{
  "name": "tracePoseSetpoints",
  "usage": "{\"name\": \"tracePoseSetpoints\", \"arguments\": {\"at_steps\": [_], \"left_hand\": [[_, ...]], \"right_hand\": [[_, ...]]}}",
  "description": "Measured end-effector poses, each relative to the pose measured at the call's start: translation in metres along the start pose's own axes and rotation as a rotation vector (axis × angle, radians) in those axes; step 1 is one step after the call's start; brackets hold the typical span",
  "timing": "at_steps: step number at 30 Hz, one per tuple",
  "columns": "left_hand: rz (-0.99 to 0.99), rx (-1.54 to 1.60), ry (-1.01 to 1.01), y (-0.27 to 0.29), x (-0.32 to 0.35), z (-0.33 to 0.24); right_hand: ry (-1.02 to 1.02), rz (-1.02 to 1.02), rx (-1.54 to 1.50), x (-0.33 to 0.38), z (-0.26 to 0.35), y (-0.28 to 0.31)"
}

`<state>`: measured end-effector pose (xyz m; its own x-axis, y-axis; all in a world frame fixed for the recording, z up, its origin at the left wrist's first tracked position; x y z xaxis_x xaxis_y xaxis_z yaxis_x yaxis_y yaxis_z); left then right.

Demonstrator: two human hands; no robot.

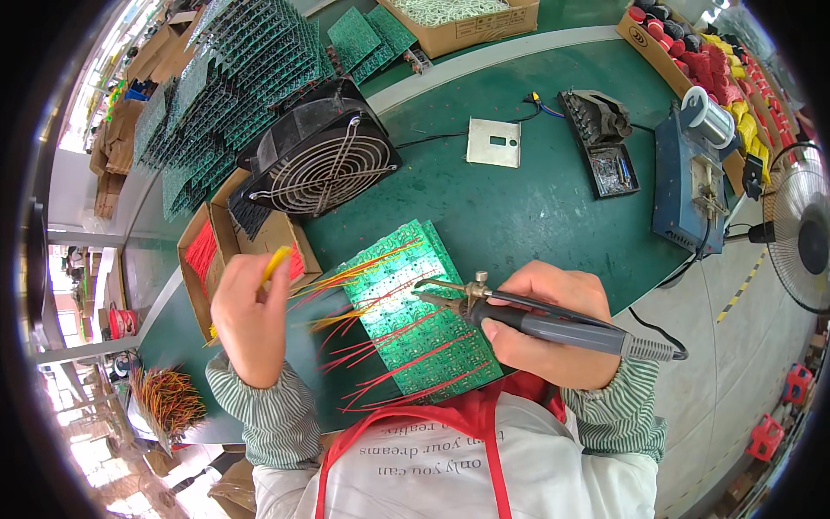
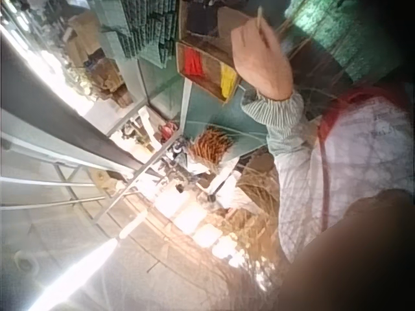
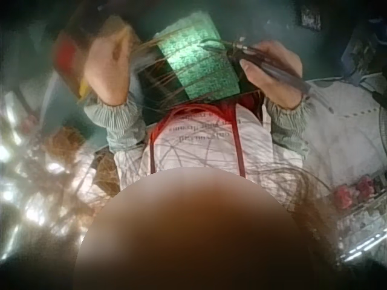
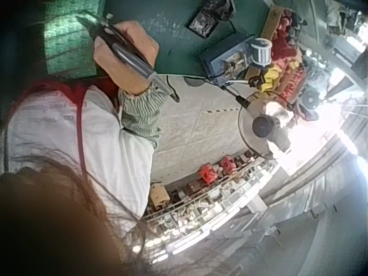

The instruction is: The person solders multiple colored wires onto a circuit board with a soldering iron.

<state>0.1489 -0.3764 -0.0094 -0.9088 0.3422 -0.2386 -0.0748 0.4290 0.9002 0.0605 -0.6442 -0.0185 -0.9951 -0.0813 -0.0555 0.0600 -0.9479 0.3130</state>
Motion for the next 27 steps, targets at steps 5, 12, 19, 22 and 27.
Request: {"name": "tracePoseSetpoints", "arguments": {"at_steps": [5,12,19,22,27], "left_hand": [[0.270,0.279,-0.145,-0.031,0.009,-0.029],[0.338,0.363,-0.164,-0.053,0.004,-0.035],[0.351,0.369,-0.168,-0.054,0.002,-0.034],[0.352,0.367,-0.171,-0.054,0.002,-0.034],[0.359,0.357,-0.148,-0.048,0.002,-0.033]], "right_hand": [[-0.004,-0.007,0.033,0.002,0.000,0.006],[-0.031,-0.041,-0.014,0.003,-0.005,0.006],[-0.059,-0.010,-0.021,0.000,-0.007,0.006],[-0.024,-0.020,0.014,-0.001,-0.006,0.006],[-0.033,-0.047,-0.016,0.001,-0.004,0.009]]}}
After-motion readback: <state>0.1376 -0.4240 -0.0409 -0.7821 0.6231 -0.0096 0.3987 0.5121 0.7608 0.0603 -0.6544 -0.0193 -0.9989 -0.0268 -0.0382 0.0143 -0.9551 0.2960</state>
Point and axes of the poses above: each hand's wrist, its own x-axis away from the middle knuckle, its own y-axis out of the back of the hand, z = x × y, the point moved 2 cm from there along -x, towards the middle knuckle, and after that the axes turned 5 degrees about z, right-handed, at the moved point
